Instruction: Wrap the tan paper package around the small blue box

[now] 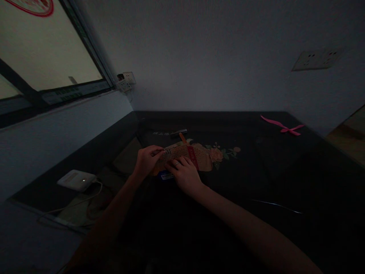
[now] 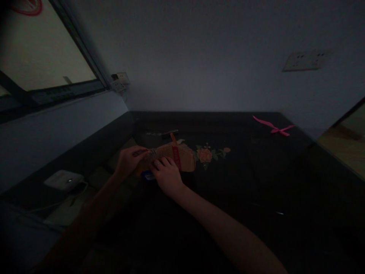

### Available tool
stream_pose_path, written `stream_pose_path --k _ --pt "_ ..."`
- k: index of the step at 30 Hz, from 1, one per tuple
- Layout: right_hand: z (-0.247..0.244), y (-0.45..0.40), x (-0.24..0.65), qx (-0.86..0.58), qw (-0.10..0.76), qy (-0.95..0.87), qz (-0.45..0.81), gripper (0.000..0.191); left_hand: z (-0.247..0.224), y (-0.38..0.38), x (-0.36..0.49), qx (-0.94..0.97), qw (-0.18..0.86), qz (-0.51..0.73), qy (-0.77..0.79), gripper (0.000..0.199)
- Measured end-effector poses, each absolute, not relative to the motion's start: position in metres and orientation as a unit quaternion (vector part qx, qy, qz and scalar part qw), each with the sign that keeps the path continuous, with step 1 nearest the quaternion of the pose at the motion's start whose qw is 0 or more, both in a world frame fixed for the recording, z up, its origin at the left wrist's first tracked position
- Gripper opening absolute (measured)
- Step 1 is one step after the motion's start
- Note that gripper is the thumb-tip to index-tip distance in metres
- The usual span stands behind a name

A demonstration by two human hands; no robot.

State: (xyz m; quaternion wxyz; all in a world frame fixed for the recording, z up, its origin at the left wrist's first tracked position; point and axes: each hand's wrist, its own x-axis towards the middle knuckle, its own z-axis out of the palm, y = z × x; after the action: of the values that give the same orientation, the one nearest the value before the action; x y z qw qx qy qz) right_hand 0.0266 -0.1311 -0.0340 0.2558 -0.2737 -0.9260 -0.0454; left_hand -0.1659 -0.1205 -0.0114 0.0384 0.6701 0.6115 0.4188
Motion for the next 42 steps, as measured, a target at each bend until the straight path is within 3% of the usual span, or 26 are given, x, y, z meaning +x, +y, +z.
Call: stream_pose_path --k 12,24,34,42 --pt "-0.035 -0.129 0.027 -0.269 0.258 -0.927 -0.049 0.032 0.014 -0.134 -0.190 0.522 0.109 0.517 0.670 0.028" --pt "-0.037 -0.130 0.028 -0.267 0.255 -0.928 -0.053 0.035 -0.041 -0.185 -0.273 0.438 0.193 0.421 0.770 0.044" --pt "-0.040 -0.131 0.028 -0.264 0.256 -0.928 -0.054 0.037 -0.061 -0.184 -0.277 0.534 0.190 0.290 0.772 0.040" --pt "-0.039 -0.131 0.029 -0.266 0.255 -0.928 -0.055 0.036 -0.069 -0.182 -0.282 0.581 0.068 0.288 0.758 0.039"
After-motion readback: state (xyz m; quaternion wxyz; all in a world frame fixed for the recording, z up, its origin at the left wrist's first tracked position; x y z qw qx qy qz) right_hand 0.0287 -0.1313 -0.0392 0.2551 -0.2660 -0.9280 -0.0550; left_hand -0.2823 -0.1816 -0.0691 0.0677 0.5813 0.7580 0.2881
